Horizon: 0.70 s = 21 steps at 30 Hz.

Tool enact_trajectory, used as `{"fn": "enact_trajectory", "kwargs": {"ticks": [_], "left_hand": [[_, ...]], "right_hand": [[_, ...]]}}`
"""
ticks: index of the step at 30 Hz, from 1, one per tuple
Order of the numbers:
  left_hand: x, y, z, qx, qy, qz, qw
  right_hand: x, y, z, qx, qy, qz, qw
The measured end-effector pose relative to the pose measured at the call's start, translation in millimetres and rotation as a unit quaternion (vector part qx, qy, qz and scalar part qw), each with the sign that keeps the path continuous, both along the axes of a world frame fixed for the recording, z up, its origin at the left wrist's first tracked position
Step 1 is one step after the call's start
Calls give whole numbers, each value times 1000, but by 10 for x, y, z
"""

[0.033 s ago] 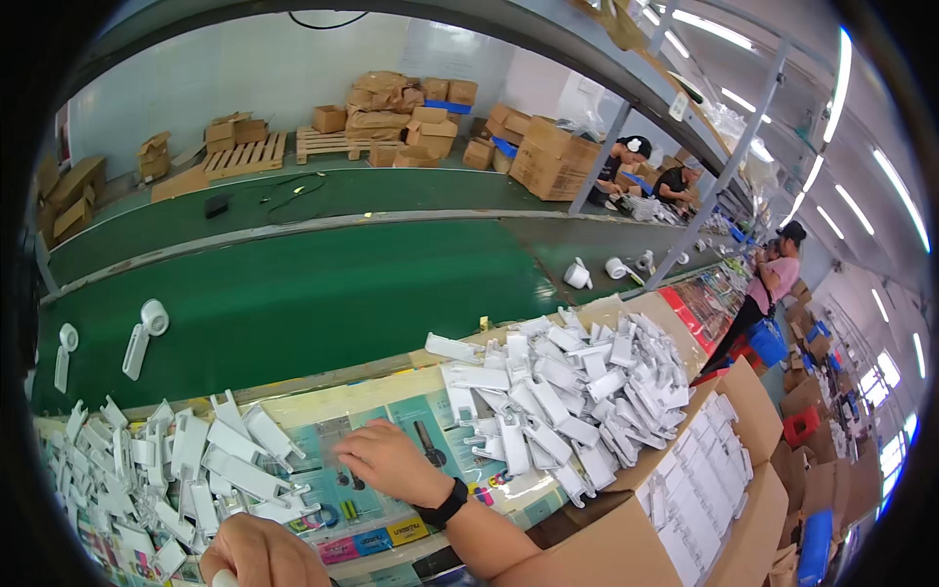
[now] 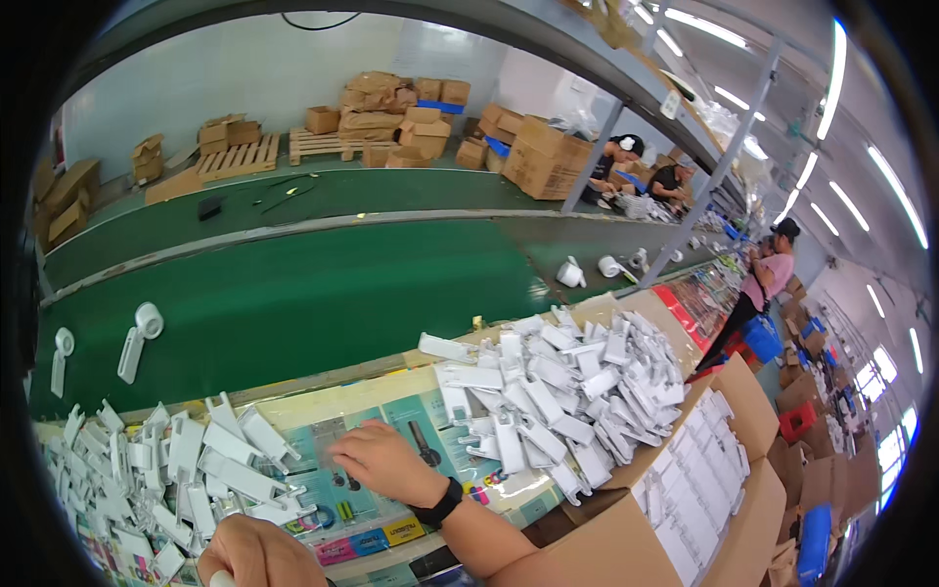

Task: Assembling the components of small portable handheld fans at a factory assembly line.

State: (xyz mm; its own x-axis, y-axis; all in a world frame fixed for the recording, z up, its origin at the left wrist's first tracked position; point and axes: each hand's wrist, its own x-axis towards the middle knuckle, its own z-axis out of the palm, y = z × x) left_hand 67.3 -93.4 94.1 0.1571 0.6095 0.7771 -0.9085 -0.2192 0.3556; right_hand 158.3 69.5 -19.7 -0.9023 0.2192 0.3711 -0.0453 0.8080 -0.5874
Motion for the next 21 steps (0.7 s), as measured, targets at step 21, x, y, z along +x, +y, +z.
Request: {"fn": "enact_trajectory", "kwargs": {"ticks": [21], "left_hand": [[-23,-2,-73,-58,39,43,997]], "right_hand": [[-6,10,-33,14,8,11,1000]]}}
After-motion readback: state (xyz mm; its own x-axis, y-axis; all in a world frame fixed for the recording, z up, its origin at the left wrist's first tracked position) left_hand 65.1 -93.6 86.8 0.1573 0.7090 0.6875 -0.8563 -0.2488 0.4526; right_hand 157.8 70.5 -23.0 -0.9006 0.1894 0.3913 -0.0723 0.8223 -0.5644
